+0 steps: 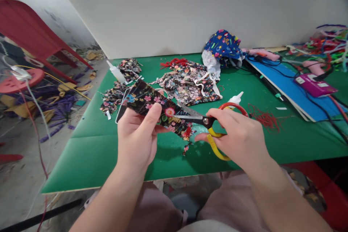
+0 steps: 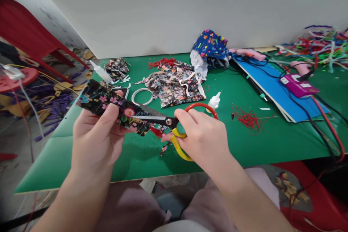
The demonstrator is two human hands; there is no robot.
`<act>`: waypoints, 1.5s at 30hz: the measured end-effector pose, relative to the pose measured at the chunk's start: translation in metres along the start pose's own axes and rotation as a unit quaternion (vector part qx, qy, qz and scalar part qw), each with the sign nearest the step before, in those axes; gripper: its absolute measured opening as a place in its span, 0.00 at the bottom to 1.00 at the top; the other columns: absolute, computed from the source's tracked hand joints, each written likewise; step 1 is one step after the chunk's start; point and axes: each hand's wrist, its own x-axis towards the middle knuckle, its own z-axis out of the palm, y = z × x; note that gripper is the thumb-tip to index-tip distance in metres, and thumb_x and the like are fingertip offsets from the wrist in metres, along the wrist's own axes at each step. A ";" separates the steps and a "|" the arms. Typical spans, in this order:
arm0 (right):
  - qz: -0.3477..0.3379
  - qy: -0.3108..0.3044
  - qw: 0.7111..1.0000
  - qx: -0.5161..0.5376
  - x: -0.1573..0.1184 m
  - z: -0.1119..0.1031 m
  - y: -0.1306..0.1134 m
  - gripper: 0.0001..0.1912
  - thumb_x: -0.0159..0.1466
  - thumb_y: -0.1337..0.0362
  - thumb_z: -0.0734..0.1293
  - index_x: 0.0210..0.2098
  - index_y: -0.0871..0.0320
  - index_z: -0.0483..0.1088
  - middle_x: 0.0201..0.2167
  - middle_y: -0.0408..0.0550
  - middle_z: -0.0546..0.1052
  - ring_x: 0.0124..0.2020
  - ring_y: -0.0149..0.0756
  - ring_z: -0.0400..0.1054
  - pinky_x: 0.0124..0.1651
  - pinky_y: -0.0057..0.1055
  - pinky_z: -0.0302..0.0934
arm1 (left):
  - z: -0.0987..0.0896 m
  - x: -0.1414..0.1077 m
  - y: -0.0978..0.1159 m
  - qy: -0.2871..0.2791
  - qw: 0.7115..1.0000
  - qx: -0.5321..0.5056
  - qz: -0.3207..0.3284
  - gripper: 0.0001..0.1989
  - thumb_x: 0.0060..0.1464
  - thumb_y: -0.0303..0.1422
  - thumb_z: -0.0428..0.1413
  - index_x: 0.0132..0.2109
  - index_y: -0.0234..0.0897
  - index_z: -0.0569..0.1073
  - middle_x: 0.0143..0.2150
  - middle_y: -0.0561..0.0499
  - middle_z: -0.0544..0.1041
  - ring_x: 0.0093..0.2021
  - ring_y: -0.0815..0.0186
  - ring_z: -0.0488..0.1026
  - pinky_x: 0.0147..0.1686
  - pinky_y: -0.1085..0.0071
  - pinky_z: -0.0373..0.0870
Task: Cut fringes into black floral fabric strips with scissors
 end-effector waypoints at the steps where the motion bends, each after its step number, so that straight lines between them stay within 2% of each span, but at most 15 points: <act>1: -0.002 0.006 1.000 -0.002 0.000 0.000 0.000 0.15 0.57 0.53 0.68 0.36 0.58 0.72 0.26 0.42 0.76 0.26 0.32 0.70 0.26 0.30 0.51 | 0.000 0.000 0.000 0.000 1.000 0.002 -0.002 0.07 0.45 0.31 0.64 0.34 0.39 0.74 0.29 0.56 0.76 0.22 0.73 0.72 0.16 0.79 0.74; 12: -0.019 0.013 0.999 -0.023 -0.002 0.000 0.001 0.12 0.58 0.56 0.67 0.36 0.57 0.73 0.26 0.43 0.76 0.26 0.30 0.68 0.26 0.30 0.49 | 0.000 0.002 -0.002 -0.014 0.999 -0.011 -0.040 0.07 0.45 0.32 0.64 0.34 0.39 0.76 0.30 0.55 0.77 0.22 0.73 0.73 0.15 0.80 0.73; 26: -0.019 0.020 0.999 -0.042 -0.003 0.000 0.001 0.09 0.59 0.60 0.66 0.37 0.56 0.73 0.26 0.43 0.76 0.25 0.30 0.67 0.27 0.31 0.48 | -0.001 0.002 -0.002 -0.019 0.999 -0.005 -0.043 0.08 0.45 0.33 0.64 0.35 0.39 0.75 0.29 0.55 0.77 0.21 0.71 0.73 0.14 0.79 0.72; 38: -0.016 0.024 0.998 -0.054 -0.004 0.002 0.002 0.09 0.60 0.59 0.64 0.36 0.57 0.73 0.22 0.42 0.74 0.25 0.31 0.66 0.26 0.30 0.47 | 0.000 0.003 -0.003 -0.016 0.999 -0.002 -0.038 0.08 0.45 0.32 0.64 0.34 0.38 0.74 0.30 0.55 0.77 0.22 0.72 0.73 0.15 0.80 0.73; 42: -0.004 0.034 0.999 -0.023 -0.003 0.004 0.001 0.09 0.59 0.59 0.66 0.33 0.58 0.72 0.21 0.42 0.73 0.24 0.30 0.66 0.25 0.29 0.48 | 0.000 0.003 -0.003 -0.021 0.999 -0.009 -0.042 0.08 0.45 0.32 0.64 0.35 0.38 0.74 0.31 0.55 0.77 0.22 0.72 0.73 0.16 0.80 0.73; 45: 0.030 0.032 0.998 0.040 0.001 0.002 0.000 0.13 0.59 0.54 0.66 0.31 0.58 0.69 0.18 0.41 0.70 0.21 0.30 0.64 0.25 0.27 0.51 | -0.001 0.003 -0.004 -0.018 0.999 -0.010 -0.045 0.09 0.45 0.32 0.64 0.36 0.38 0.75 0.32 0.54 0.77 0.22 0.73 0.73 0.16 0.80 0.73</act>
